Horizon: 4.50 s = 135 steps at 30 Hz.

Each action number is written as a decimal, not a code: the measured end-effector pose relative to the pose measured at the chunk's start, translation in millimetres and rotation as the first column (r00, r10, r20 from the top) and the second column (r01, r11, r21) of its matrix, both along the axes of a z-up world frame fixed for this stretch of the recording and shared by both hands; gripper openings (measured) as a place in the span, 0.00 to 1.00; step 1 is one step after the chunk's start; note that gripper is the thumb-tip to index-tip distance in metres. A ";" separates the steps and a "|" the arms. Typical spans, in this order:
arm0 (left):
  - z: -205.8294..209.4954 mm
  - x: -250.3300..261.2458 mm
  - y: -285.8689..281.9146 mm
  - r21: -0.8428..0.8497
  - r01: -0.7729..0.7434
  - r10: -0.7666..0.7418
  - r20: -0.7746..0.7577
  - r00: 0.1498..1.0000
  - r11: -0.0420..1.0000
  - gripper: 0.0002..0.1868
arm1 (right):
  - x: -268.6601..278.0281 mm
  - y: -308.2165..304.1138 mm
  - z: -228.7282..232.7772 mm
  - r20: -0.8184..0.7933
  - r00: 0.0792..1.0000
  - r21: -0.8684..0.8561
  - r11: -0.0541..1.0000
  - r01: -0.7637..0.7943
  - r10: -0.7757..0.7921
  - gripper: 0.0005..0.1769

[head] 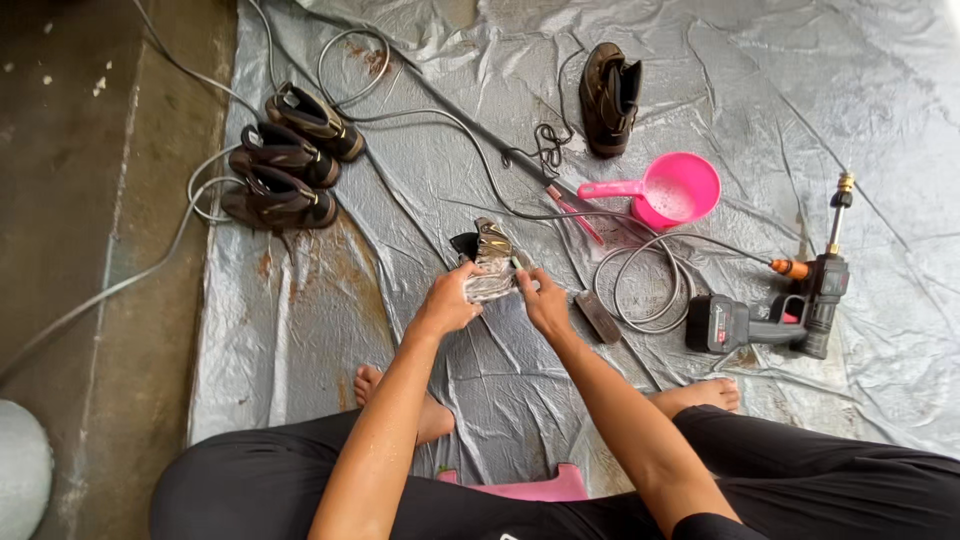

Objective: The person scrubs a shoe with a green brush while sitting on a plastic sheet on the floor. They hold the shoe with one hand and scrub the surface with the other, focusing on the upper part of the shoe.

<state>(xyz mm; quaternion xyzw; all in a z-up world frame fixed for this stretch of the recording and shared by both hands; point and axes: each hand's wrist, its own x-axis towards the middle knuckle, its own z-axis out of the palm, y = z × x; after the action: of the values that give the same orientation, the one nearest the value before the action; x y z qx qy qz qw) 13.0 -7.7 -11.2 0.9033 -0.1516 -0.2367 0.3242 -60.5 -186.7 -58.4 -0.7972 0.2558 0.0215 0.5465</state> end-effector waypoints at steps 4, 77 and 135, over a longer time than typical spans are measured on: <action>-9.0 -0.6 -3.6 -0.035 0.022 -0.024 -0.037 0.999 0.999 0.34 | -14.4 8.2 0.2 0.111 0.989 -0.106 0.990 -0.091 0.102 0.21; -11.9 -6.7 20.2 -0.301 -0.015 0.032 0.051 0.998 0.954 0.33 | 28.1 -13.9 -7.1 0.055 0.986 -0.170 0.975 -0.145 0.156 0.21; -60.6 -46.1 47.9 0.322 -0.134 0.281 -0.474 0.834 0.937 0.56 | 91.2 -235.7 24.8 0.159 0.987 -0.647 0.757 0.084 0.026 0.15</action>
<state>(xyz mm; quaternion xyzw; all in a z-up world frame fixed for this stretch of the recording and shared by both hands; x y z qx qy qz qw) -33.1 40.1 -71.8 0.8546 0.0743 -0.4502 0.2479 30.7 -422.4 -33.6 -0.9324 0.2156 -0.1406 0.2537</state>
